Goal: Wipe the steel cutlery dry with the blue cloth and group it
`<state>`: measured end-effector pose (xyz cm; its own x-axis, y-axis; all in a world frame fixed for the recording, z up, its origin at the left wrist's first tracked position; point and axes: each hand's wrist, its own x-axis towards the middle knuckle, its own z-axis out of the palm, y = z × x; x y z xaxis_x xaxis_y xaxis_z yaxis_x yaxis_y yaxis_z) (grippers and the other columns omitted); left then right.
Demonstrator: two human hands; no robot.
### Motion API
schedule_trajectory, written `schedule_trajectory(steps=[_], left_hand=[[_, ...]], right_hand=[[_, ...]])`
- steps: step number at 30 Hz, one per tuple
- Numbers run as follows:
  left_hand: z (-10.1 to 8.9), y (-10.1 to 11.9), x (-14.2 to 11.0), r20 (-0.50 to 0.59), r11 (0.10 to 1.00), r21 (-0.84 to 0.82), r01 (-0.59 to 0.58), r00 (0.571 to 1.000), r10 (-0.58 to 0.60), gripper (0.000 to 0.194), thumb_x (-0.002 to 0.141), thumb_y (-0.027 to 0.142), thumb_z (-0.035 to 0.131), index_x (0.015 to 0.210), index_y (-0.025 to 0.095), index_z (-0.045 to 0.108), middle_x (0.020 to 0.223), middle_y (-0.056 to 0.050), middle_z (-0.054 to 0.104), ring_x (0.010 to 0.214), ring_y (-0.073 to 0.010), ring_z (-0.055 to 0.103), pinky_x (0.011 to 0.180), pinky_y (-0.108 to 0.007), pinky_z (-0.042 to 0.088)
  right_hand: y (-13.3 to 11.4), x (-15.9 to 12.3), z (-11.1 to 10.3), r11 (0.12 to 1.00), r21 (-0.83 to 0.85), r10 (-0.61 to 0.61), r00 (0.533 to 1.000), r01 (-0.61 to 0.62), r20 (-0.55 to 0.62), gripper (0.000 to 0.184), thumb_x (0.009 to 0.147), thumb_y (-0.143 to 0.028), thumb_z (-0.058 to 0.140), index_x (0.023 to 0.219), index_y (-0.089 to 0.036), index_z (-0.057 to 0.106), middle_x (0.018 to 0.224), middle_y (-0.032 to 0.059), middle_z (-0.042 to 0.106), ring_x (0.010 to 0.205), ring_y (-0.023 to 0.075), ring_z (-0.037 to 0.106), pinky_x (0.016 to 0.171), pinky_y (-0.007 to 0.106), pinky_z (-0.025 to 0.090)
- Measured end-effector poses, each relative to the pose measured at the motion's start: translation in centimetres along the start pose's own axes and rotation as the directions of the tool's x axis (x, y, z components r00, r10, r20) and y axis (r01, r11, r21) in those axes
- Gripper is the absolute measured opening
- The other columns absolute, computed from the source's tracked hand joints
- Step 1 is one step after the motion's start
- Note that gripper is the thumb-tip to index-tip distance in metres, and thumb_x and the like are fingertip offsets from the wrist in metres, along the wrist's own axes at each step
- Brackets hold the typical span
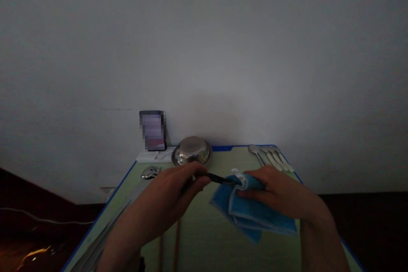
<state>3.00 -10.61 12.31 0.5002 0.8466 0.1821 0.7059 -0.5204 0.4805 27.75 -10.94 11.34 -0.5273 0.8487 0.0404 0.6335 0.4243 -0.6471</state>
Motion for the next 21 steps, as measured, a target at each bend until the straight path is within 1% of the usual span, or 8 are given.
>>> schedule_trajectory(steps=[5, 8, 10, 12, 14, 17, 19, 21], left_hand=[[0.7, 0.8, 0.2, 0.079, 0.991, 0.118, -0.059, 0.996, 0.05, 0.025, 0.09, 0.036, 0.037, 0.084, 0.021, 0.057, 0.072, 0.001, 0.062, 0.064, -0.0129, 0.055, 0.06, -0.025, 0.036], [1.2, 1.3, 0.5, 0.174, 0.994, 0.081, -0.077, 0.983, 0.062, 0.026, 0.092, 0.031, 0.034, 0.082, 0.021, 0.056, 0.072, 0.002, 0.061, 0.062, -0.0119, 0.055, 0.058, -0.023, 0.035], [1.2, 1.3, 0.7, 0.208, 0.994, 0.041, -0.101, 0.974, 0.09, 0.026, 0.092, 0.028, 0.032, 0.084, 0.021, 0.056, 0.073, 0.002, 0.06, 0.064, -0.0113, 0.055, 0.059, -0.023, 0.035], [0.9, 0.9, 0.8, 0.195, 0.991, 0.023, -0.135, 0.972, 0.128, 0.028, 0.092, 0.03, 0.032, 0.079, 0.019, 0.055, 0.069, 0.002, 0.057, 0.063, -0.0107, 0.053, 0.059, -0.022, 0.034], [0.4, 0.3, 0.8, 0.148, 0.987, 0.011, -0.159, 0.977, 0.156, 0.031, 0.092, 0.032, 0.033, 0.073, 0.018, 0.053, 0.063, 0.003, 0.052, 0.06, -0.0096, 0.049, 0.058, -0.022, 0.033], [-0.1, -0.3, 0.6, 0.089, 0.989, 0.003, -0.148, 0.985, 0.147, 0.03, 0.092, 0.034, 0.035, 0.072, 0.017, 0.051, 0.061, 0.004, 0.049, 0.057, -0.0087, 0.046, 0.057, -0.022, 0.033], [-0.1, -0.3, 0.6, 0.111, 0.99, 0.017, -0.14, 0.984, 0.137, 0.03, 0.092, 0.034, 0.035, 0.073, 0.017, 0.051, 0.062, 0.004, 0.049, 0.058, -0.0091, 0.046, 0.056, -0.022, 0.032], [0.3, 0.0, 0.7, 0.168, 0.99, 0.024, -0.142, 0.976, 0.136, 0.031, 0.092, 0.033, 0.033, 0.073, 0.017, 0.052, 0.062, 0.003, 0.05, 0.058, -0.0097, 0.047, 0.056, -0.023, 0.032]], right_hand=[[-0.6, 0.8, 1.0, 1.0, 0.013, -0.028, 0.999, 0.028, 0.022, 0.022, 0.081, -0.038, 0.05, 0.072, -0.021, 0.061, 0.063, -0.0024, 0.06, 0.058, 0.0121, 0.053, 0.056, 0.023, 0.036], [-1.1, 1.6, 1.8, 0.995, 0.01, -0.095, 0.995, 0.095, 0.013, 0.022, 0.084, -0.036, 0.046, 0.078, -0.021, 0.062, 0.068, -0.0014, 0.063, 0.062, 0.0124, 0.055, 0.059, 0.023, 0.037], [-1.2, 1.9, 2.0, 0.993, 0.006, -0.115, 0.993, 0.115, 0.026, 0.025, 0.085, -0.037, 0.044, 0.079, -0.02, 0.061, 0.069, -0.0012, 0.062, 0.062, 0.0117, 0.055, 0.06, 0.023, 0.037], [-1.0, 1.8, 1.7, 0.995, 0.014, -0.1, 0.994, 0.099, 0.042, 0.026, 0.085, -0.038, 0.044, 0.077, -0.019, 0.06, 0.068, -0.0015, 0.061, 0.06, 0.0105, 0.053, 0.059, 0.022, 0.037], [-0.4, 1.4, 1.1, 0.998, 0.021, -0.054, 0.997, 0.053, 0.055, 0.028, 0.084, -0.041, 0.046, 0.075, -0.018, 0.059, 0.067, -0.0017, 0.06, 0.059, 0.0098, 0.052, 0.057, 0.022, 0.036], [0.1, 0.8, 0.4, 1.0, 0.0, 0.017, 0.999, -0.017, 0.045, 0.031, 0.083, -0.044, 0.046, 0.073, -0.018, 0.058, 0.066, -0.0016, 0.059, 0.058, 0.0097, 0.051, 0.056, 0.021, 0.035], [0.0, 0.8, 0.6, 1.0, -0.02, 0.024, 0.999, -0.023, 0.044, 0.032, 0.083, -0.045, 0.046, 0.071, -0.018, 0.058, 0.063, -0.0021, 0.057, 0.057, 0.0094, 0.05, 0.055, 0.021, 0.034], [-0.4, 1.3, 1.1, 1.0, -0.025, -0.009, 0.999, 0.01, 0.05, 0.031, 0.083, -0.045, 0.045, 0.073, -0.018, 0.057, 0.064, -0.0025, 0.057, 0.057, 0.0089, 0.05, 0.056, 0.021, 0.034]])
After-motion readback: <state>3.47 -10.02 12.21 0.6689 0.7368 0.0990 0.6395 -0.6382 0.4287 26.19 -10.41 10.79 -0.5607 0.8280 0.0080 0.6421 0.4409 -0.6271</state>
